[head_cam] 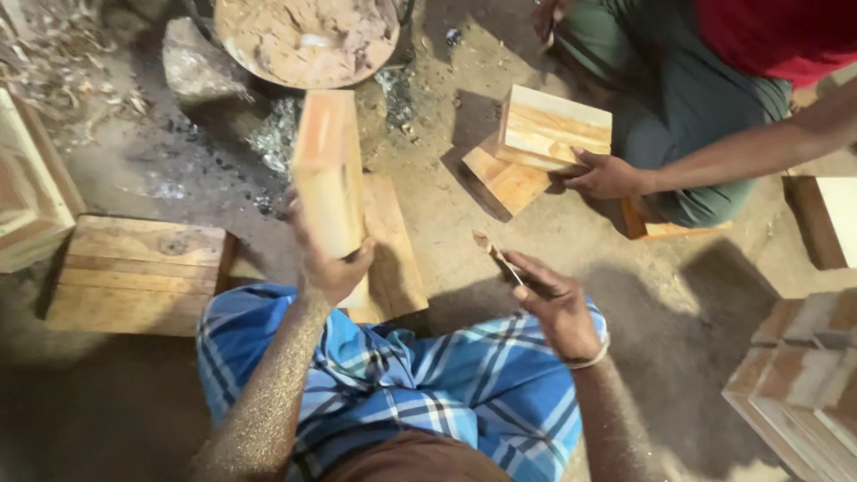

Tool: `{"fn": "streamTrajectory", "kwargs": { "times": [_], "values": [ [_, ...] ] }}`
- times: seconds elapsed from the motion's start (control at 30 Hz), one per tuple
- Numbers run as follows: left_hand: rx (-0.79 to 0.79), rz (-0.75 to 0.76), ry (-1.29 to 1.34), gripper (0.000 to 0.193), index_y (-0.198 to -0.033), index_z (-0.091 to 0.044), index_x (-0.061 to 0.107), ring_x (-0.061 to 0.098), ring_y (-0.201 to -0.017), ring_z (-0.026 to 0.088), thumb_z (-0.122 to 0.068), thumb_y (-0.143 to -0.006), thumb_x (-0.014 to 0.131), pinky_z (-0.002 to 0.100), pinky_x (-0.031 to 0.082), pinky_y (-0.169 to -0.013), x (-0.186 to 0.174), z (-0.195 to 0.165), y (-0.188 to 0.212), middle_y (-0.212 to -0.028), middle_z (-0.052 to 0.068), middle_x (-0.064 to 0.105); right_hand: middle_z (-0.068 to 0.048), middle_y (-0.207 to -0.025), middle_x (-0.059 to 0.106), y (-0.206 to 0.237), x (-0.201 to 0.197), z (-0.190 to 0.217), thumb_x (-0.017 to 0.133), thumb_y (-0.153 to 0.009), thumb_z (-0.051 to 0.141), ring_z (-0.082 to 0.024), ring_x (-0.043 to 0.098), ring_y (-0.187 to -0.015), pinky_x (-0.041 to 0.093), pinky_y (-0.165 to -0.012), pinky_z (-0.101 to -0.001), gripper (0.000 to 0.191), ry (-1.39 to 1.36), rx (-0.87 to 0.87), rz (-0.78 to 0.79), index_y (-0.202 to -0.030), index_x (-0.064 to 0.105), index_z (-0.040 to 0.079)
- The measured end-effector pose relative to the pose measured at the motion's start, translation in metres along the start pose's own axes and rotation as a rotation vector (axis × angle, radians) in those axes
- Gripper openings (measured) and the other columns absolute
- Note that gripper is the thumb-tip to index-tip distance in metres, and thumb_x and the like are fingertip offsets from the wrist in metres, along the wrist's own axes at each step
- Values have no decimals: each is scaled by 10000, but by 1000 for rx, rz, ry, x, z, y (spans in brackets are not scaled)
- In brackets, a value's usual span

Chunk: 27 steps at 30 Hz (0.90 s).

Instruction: The person sits on the floor and applies a light-colored paste to rectangular wooden pieces using a small brush. They repeatedly dip the brush into a bowl of paste and spread it over the wood surfaces, then place the treated pieces into a stack.

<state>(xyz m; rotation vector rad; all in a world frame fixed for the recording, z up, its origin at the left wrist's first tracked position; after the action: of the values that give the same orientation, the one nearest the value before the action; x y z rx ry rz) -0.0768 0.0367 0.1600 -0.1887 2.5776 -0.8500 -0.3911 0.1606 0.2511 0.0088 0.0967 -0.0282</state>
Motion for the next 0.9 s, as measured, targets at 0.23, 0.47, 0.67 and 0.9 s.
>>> {"fn": "streamTrajectory", "kwargs": {
  "times": [0.23, 0.47, 0.67, 0.9],
  "values": [
    [-432, 101, -53, 1176, -1585, 112, 101, 184, -1560, 448, -267, -748, 835, 433, 188, -1280, 49, 18, -15, -1651, 350, 182, -129, -1286, 645, -47, 47, -65, 554, -938, -48, -231, 682, -1070, 588, -896, -376, 553, -423, 205, -58, -1487, 492, -36],
    [-600, 112, -55, 1124, -1545, 133, 125, 159, -1539, 460, -389, -824, 811, 433, 163, -1258, 83, 46, 6, -1622, 370, 165, -157, -1159, 695, -137, 100, -116, 605, -978, -42, -222, 681, -952, 569, -863, -328, 505, -455, 152, -4, -1477, 537, -77],
    [-609, 0, 18, 746, -1557, 102, 272, 253, -1537, 469, -373, -1048, 539, 461, 202, -1260, 79, 42, 5, -1623, 348, 291, -89, -1394, 657, -200, 129, -127, 686, -926, -67, -217, 664, -1174, 550, -1001, -322, 420, -87, -214, 82, -1342, 657, -20],
    [-596, -93, 103, 691, -1531, 94, 334, 375, -1478, 465, -425, -1087, 439, 475, 295, -1220, 69, 39, 2, -1575, 338, 381, -89, -1319, 708, -222, 140, -68, 720, -866, 31, -347, 634, -1107, 500, -975, -425, 362, 844, -597, -100, -1221, 752, 96]
  ]
}}
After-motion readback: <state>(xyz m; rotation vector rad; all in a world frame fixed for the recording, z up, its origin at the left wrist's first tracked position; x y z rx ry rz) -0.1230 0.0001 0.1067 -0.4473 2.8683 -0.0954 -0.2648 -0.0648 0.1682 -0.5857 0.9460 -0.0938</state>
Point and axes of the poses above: each hand's wrist, its own y-axis away from the middle knuckle, its own x-axis out of the palm, z = x × y, the point moved 4 cm from there along -y, towards the middle knuckle
